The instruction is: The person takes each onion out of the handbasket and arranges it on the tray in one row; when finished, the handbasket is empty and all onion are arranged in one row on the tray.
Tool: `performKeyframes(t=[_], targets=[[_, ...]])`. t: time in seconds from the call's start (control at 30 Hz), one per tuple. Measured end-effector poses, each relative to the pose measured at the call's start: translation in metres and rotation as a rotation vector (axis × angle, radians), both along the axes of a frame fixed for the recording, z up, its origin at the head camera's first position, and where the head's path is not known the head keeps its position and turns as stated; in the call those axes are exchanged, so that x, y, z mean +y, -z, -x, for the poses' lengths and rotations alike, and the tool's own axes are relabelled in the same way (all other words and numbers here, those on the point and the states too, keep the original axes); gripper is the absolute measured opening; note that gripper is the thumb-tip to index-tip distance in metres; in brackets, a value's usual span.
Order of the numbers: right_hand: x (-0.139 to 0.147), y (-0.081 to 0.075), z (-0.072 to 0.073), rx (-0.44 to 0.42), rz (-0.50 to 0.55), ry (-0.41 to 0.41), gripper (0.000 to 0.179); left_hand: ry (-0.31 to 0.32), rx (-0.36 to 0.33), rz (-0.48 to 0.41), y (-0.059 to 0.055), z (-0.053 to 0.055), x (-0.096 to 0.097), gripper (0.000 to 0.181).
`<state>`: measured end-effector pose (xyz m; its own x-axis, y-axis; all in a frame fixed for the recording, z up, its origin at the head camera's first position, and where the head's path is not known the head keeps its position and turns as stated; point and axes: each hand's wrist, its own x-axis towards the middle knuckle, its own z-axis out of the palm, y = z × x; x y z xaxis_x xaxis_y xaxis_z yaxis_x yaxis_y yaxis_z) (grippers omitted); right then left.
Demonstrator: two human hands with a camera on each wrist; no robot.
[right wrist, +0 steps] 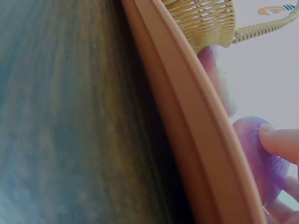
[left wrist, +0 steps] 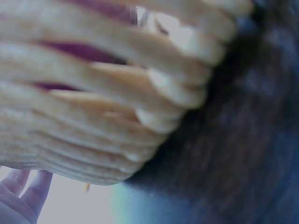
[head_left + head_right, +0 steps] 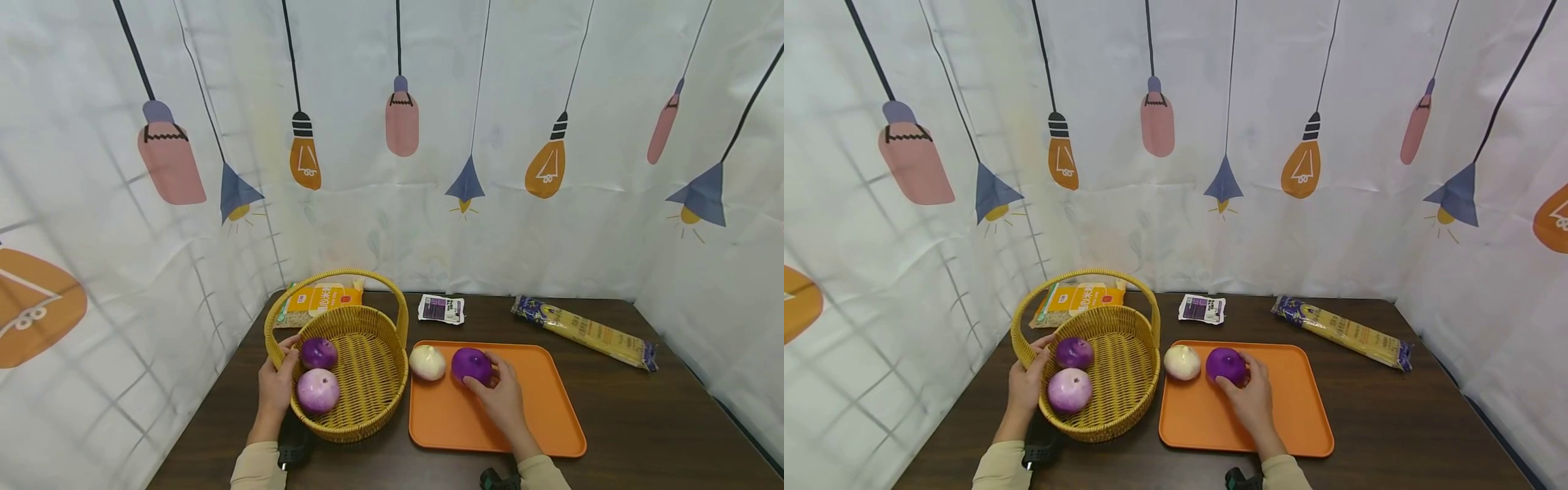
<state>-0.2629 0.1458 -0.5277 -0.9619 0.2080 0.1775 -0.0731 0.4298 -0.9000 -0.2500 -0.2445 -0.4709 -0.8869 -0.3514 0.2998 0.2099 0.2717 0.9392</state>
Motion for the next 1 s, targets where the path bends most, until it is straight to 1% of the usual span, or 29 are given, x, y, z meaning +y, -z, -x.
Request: performKeyframes(t=[0.2,0.47,0.57,0.7,1.0], targets=[[-0.0006,-0.001,-0.0002,0.003,0.011,-0.01,0.065,0.0,0.014,-0.015,0.0008,0.0009,-0.0002,0.024],[-0.0027,0.0003,0.0001,0.018,0.011,-0.027,0.063,0.011,0.014,-0.018,0.0015,0.0012,-0.0008,0.025],[-0.0031,-0.0004,-0.0005,0.004,0.017,-0.036,0.063,0.006,0.017,-0.015,0.0021,0.0011,-0.0012,0.025],[-0.0029,-0.0012,-0.0011,-0.006,0.024,-0.038,0.063,0.004,0.008,-0.005,0.0017,0.0005,-0.0009,0.025],[-0.0012,-0.0008,-0.0003,0.008,0.058,-0.027,0.067,0.001,-0.006,0.005,0.0005,0.0004,-0.0007,0.025]])
